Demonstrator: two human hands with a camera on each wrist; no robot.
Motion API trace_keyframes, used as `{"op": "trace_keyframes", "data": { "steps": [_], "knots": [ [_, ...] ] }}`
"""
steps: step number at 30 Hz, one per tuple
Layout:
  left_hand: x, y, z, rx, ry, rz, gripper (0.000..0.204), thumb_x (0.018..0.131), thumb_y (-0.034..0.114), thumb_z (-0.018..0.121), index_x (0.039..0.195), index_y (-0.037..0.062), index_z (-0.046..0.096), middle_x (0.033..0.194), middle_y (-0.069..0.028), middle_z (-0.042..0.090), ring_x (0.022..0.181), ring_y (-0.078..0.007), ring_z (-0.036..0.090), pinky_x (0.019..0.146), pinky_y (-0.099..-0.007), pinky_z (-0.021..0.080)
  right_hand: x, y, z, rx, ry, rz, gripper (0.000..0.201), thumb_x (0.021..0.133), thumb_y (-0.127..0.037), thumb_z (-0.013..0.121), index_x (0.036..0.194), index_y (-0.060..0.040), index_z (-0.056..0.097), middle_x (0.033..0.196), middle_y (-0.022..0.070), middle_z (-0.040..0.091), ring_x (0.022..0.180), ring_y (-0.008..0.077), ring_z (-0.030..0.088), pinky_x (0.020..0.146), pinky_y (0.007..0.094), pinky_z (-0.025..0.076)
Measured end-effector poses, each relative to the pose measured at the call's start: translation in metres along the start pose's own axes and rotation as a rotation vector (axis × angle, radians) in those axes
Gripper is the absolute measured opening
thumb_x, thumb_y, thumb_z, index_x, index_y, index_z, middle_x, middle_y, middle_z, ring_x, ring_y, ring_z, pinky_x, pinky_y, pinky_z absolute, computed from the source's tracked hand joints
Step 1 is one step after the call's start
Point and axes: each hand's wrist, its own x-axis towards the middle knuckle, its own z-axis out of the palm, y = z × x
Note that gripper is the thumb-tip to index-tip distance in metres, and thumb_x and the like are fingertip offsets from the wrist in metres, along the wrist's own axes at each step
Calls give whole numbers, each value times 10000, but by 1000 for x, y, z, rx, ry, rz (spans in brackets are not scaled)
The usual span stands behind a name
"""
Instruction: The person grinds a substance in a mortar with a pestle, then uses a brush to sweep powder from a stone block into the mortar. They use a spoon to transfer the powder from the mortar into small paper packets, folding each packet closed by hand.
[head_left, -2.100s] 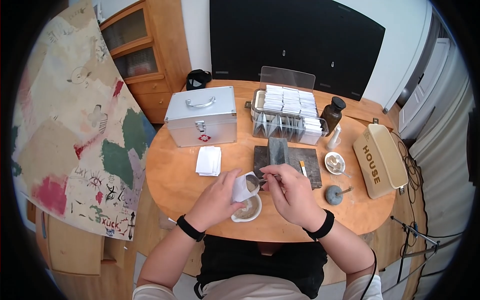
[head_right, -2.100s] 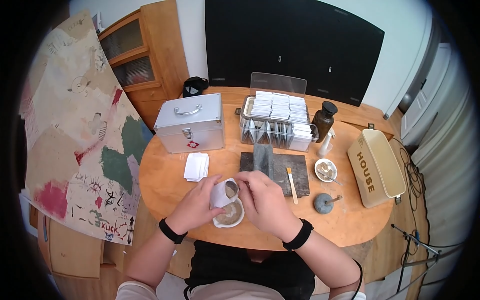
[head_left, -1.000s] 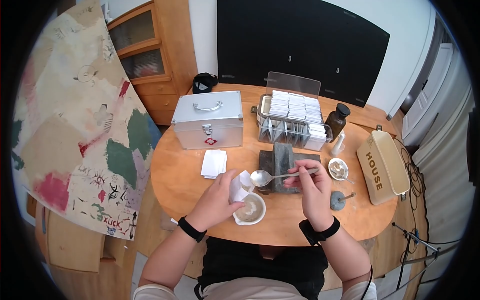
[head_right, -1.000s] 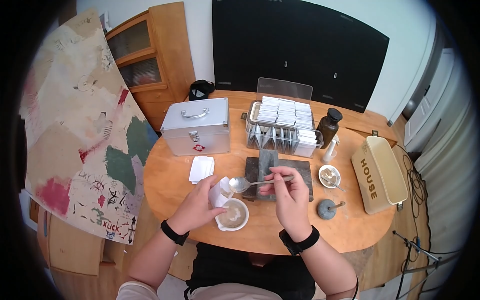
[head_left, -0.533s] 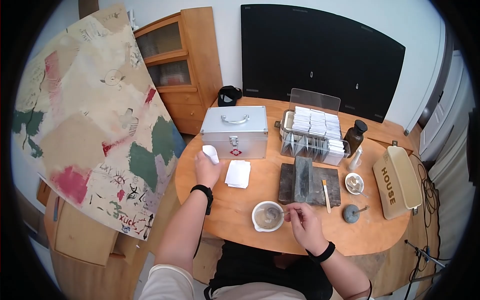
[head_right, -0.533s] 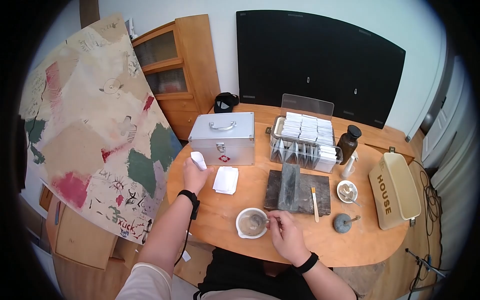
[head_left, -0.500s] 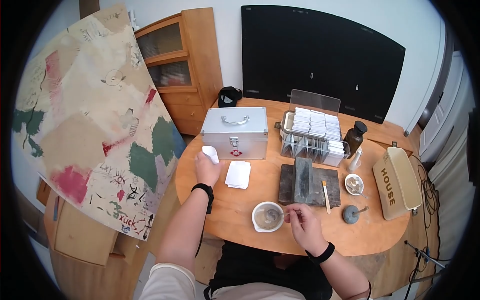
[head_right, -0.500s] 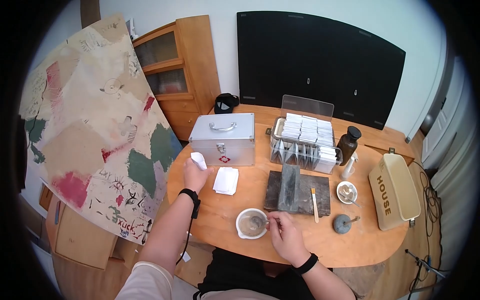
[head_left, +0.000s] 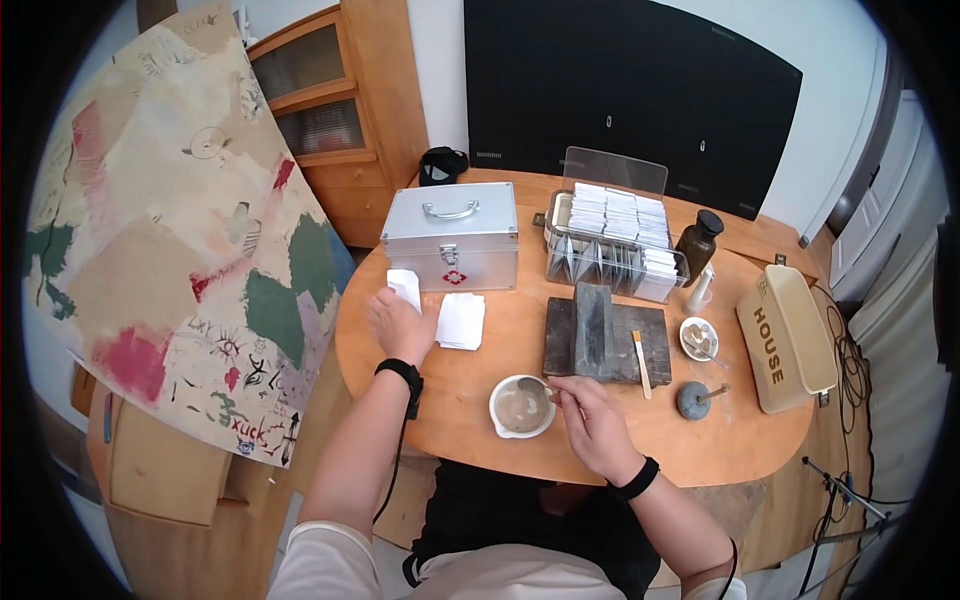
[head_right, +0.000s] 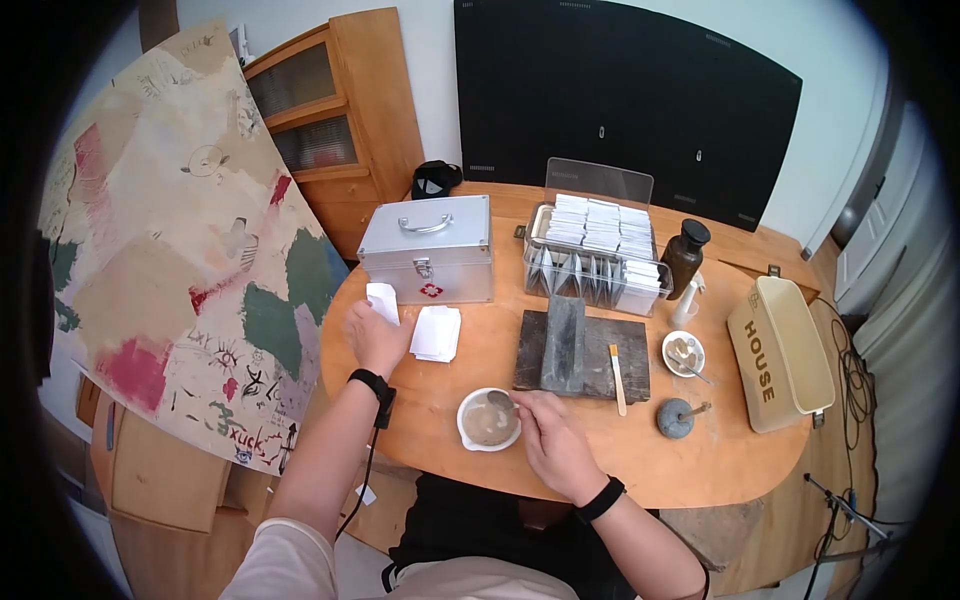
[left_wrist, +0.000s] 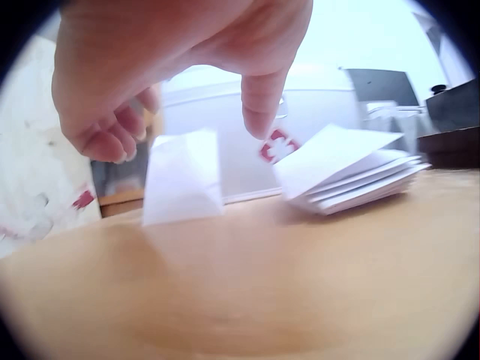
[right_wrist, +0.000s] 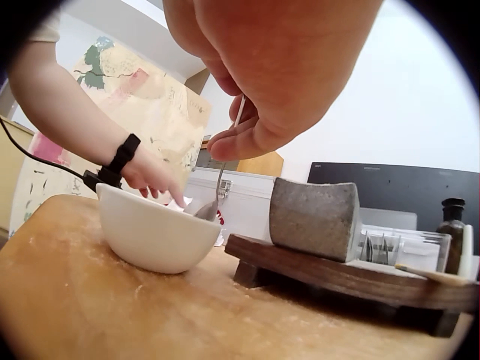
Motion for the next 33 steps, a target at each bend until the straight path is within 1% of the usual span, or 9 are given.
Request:
{"op": "trace_keyframes", "data": {
  "steps": [1,3,7,9,17,21,24,27,33],
  "knots": [
    [-6,6,0,1,-6,1,805,773,417,889,1285,-54,484,1335,-267,582,1280,-405,565,1081,-461,461,1,3,3,-1,0,6,221,1045,-22,540,1229,17,655,1054,180,688,903,305,722,802,385,569],
    [-18,17,-9,-28,-372,77,844,780,496,859,1299,-70,509,1340,-279,602,1284,-402,571,1080,-457,470,0,10,11,117,-4,97,228,1044,-17,536,1239,12,652,1057,185,688,888,300,723,805,374,576],
    [-25,18,1,-10,-502,162,828,782,477,854,1315,-63,523,1299,-264,654,1213,-403,637,1009,-471,529,-3,23,18,431,17,287,225,1041,-8,540,1238,18,646,1041,192,683,876,294,725,812,360,584],
    [-26,15,8,-19,-460,180,786,783,446,860,1300,-44,530,1274,-249,668,1195,-403,645,996,-473,536,-3,5,6,171,38,197,223,1021,-5,575,1232,26,639,1010,197,679,875,291,726,811,355,596],
    [-33,19,0,56,-378,199,699,810,318,870,1317,36,480,1318,-197,634,1220,-381,625,1002,-532,481,-4,0,17,-63,95,114,263,989,-13,631,1250,18,618,967,208,672,789,339,695,707,423,561],
    [-51,15,-9,-28,-237,480,804,825,280,872,1425,-7,419,1291,-208,633,1164,-374,651,971,-484,515,-2,-1,11,-32,112,188,233,1003,-25,625,1229,29,609,924,198,680,727,308,705,686,413,566],
    [-68,15,-13,-605,-911,182,989,894,288,847,1559,-73,212,1258,-224,600,1092,-272,677,827,-360,594,-2,-2,7,-24,113,189,207,1013,-36,623,1207,32,607,893,193,684,700,279,718,669,399,571],
    [-88,27,-41,-753,-1168,-72,1004,915,299,828,1573,-69,166,1320,-227,562,1095,-289,675,829,-374,594,0,-4,6,24,88,251,163,1019,-40,619,1161,38,608,910,196,687,709,270,729,660,386,572],
    [-97,24,-35,-761,-1198,-13,1035,926,311,818,1587,-62,115,1340,-234,542,1167,-286,637,835,-373,589,-4,13,14,-88,197,224,111,1063,-72,572,1118,20,601,858,129,718,762,204,761,664,312,584]
  ]
}}
